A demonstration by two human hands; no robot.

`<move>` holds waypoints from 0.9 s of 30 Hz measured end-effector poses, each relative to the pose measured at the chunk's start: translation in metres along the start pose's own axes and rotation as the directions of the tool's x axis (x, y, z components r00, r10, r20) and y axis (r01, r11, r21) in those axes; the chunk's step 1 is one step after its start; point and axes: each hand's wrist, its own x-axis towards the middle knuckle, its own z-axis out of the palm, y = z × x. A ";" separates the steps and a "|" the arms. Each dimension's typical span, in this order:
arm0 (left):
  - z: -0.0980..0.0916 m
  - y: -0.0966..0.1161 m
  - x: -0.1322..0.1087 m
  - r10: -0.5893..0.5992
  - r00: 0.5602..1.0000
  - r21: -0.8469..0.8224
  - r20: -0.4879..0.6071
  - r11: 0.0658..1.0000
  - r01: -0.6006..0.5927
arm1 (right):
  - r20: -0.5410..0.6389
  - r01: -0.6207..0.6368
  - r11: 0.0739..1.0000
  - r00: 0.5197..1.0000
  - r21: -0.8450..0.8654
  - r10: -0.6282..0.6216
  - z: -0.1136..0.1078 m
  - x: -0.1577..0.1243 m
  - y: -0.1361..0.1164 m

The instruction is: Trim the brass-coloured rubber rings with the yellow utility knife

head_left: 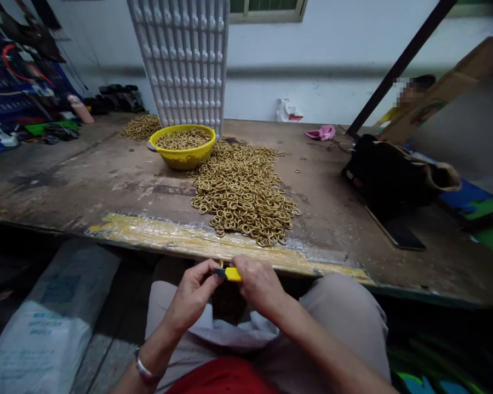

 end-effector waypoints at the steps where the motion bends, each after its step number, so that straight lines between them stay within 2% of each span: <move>1: 0.000 0.002 -0.001 0.013 1.000 0.025 0.009 1.000 -0.013 | 0.000 0.003 1.000 1.000 -0.008 -0.003 0.000 -0.001 0.000; 4: 0.002 0.014 -0.008 0.074 0.997 0.094 0.023 0.993 -0.076 | -0.028 0.012 1.000 1.000 -0.019 -0.013 -0.003 0.000 0.004; 7: 0.008 0.034 -0.021 0.151 0.979 0.093 0.134 0.982 -0.164 | -0.093 -0.141 0.988 0.987 -0.064 0.134 -0.014 0.006 0.023; 9: 0.015 0.041 -0.027 0.173 0.960 0.036 0.219 0.982 -0.185 | -0.185 -0.254 0.965 0.953 -0.062 0.239 -0.024 0.009 0.041; 12: 0.023 0.031 -0.021 0.075 0.978 -0.197 0.196 0.980 -0.036 | -0.285 -0.315 0.949 0.911 -0.010 0.300 -0.031 0.012 0.063; 15: 0.027 0.007 -0.004 -0.101 0.985 -0.465 0.142 0.871 0.157 | -0.247 -0.336 0.942 0.914 -0.019 0.321 -0.023 0.015 0.068; 18: 0.026 -0.011 0.009 -0.200 0.967 -0.612 0.157 0.749 0.254 | -0.205 -0.330 0.940 0.929 -0.089 0.307 -0.009 0.019 0.064; 23: 0.017 -0.021 0.022 -0.249 0.911 -0.675 0.329 0.613 0.411 | -0.091 -0.384 0.903 0.923 -0.192 0.373 -0.003 0.027 0.060; 25: 0.017 -0.025 0.028 -0.276 0.900 -0.656 0.338 0.616 0.436 | -0.054 -0.399 0.893 0.916 -0.209 0.397 -0.005 0.030 0.062; 27: 0.021 -0.032 0.034 -0.326 0.895 -0.595 0.305 0.668 0.446 | -0.031 -0.394 0.897 0.918 -0.200 0.396 -0.008 0.033 0.063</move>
